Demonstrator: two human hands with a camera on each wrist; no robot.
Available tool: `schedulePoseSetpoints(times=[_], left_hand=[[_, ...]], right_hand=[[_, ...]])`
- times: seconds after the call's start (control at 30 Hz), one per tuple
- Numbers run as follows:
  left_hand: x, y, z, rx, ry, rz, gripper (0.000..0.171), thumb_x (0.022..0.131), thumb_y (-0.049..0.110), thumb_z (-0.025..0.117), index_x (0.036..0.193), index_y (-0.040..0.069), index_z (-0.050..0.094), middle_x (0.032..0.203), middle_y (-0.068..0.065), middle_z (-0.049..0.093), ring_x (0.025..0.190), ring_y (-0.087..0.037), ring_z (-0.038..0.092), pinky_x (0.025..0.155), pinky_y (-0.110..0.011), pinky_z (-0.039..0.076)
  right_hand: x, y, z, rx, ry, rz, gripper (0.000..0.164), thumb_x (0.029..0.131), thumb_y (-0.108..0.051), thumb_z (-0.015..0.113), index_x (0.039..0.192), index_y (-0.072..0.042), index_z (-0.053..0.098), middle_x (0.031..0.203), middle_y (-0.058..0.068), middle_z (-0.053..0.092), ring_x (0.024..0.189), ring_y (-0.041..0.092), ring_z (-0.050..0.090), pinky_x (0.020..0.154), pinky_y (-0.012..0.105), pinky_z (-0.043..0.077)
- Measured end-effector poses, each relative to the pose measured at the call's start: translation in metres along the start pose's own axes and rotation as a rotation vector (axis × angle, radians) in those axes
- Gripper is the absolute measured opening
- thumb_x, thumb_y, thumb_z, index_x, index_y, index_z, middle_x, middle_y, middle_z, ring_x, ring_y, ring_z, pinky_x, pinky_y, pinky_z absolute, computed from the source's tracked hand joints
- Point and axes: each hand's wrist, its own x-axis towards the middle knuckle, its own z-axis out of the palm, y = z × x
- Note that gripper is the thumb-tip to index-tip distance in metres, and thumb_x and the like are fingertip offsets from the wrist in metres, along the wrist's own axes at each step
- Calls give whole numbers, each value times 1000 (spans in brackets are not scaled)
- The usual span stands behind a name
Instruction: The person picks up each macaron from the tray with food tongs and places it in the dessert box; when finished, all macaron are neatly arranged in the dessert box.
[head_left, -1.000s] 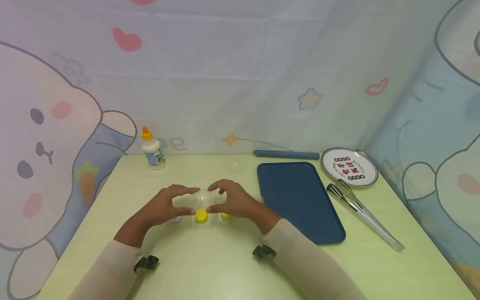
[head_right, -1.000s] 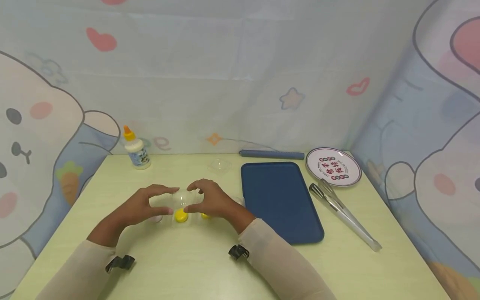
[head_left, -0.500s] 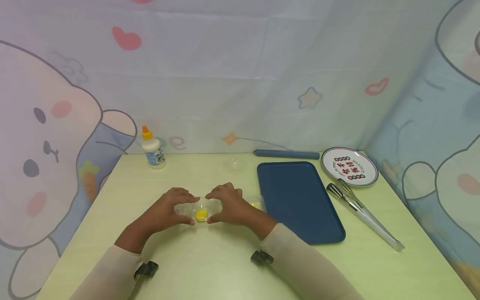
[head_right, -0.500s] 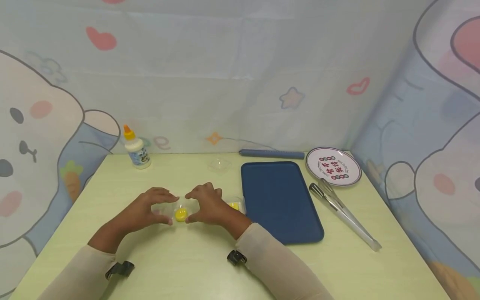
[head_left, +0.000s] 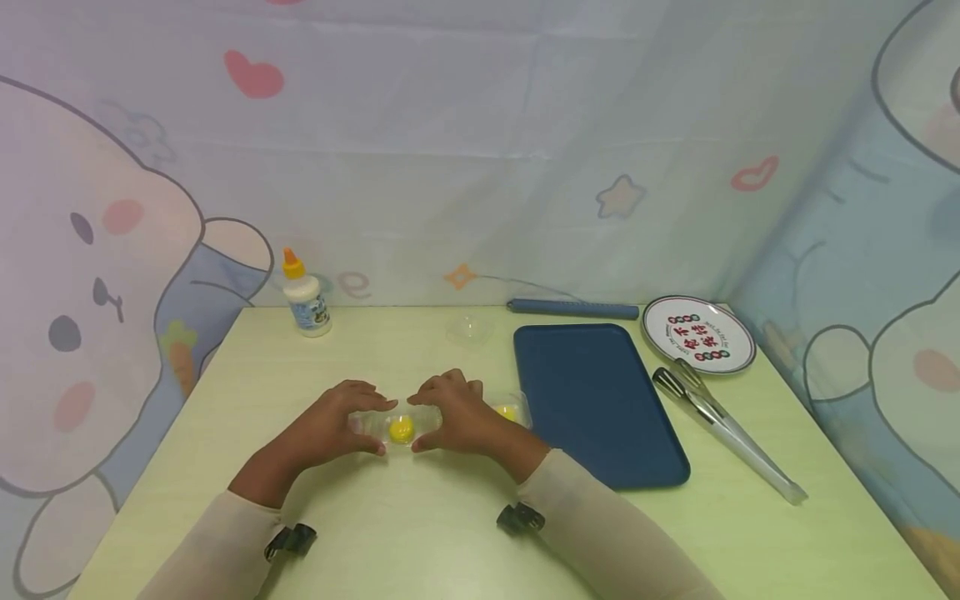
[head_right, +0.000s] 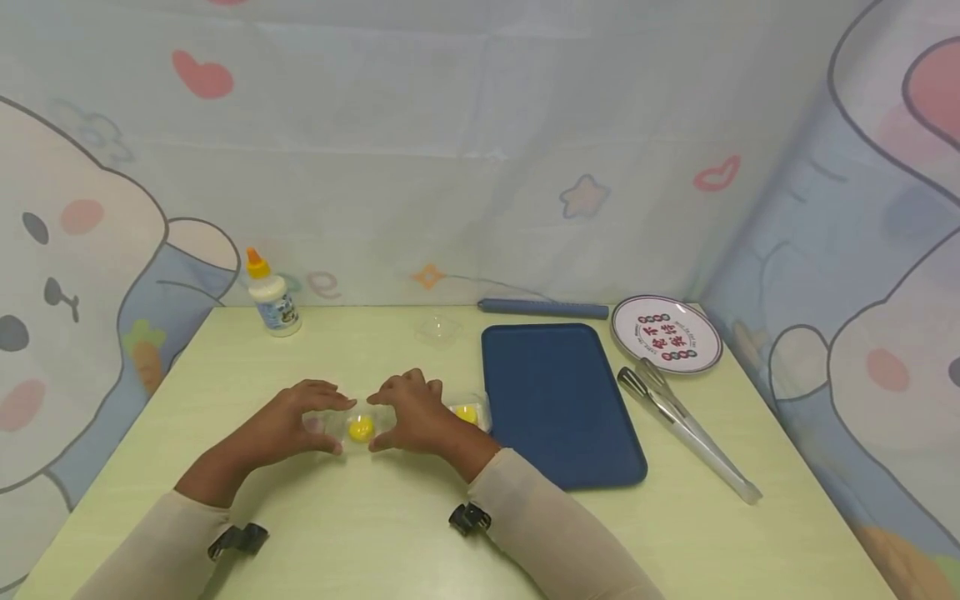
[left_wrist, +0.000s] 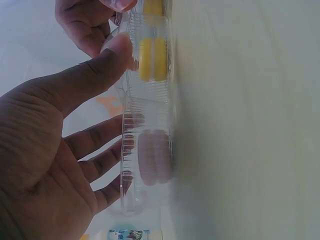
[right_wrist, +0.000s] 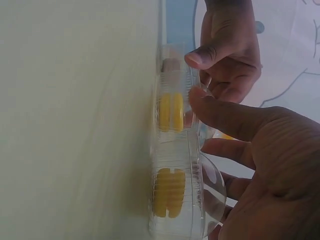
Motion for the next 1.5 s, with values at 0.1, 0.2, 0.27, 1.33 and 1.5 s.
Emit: schedulePoseSetpoints(times=[0.1, 0.2, 0.27, 1.33, 1.5], left_hand=[[0, 0, 0, 6, 0, -5, 60, 76, 21, 100, 131, 6, 80, 134, -16, 78, 140, -51, 58, 114, -75, 47], [0, 0, 1, 7, 8, -13, 59, 75, 20, 101, 129, 6, 80, 132, -16, 78, 140, -52, 58, 112, -76, 47], [0, 1, 1, 3, 11, -28, 59, 74, 20, 101, 128, 7, 81, 131, -15, 79, 140, -52, 57, 112, -76, 47], [4, 2, 9, 32, -1, -142, 59, 78, 22, 100, 132, 13, 78, 149, -24, 65, 149, -57, 48, 111, -80, 46], [3, 1, 7, 44, -9, -124, 72, 80, 25, 99, 145, 15, 70, 151, -25, 63, 148, -58, 47, 110, -82, 44]], right_hand=[[0, 1, 1, -16, 2, -2, 69, 86, -40, 95, 148, -21, 70, 147, 1, 66, 140, 25, 47, 108, 51, 35], [0, 1, 1, -16, 6, -5, 68, 86, -40, 95, 147, -22, 71, 148, 1, 67, 139, 25, 47, 105, 51, 35], [1, 1, 2, -13, 6, -3, 68, 86, -39, 95, 147, -22, 71, 148, -1, 69, 138, 24, 47, 104, 49, 34], [3, 3, 5, -28, 23, 65, 67, 85, -36, 96, 146, -26, 71, 141, -3, 73, 135, 24, 48, 97, 46, 31], [2, 1, 3, -19, 20, 56, 69, 86, -37, 95, 148, -24, 69, 144, -3, 72, 135, 24, 49, 98, 47, 32]])
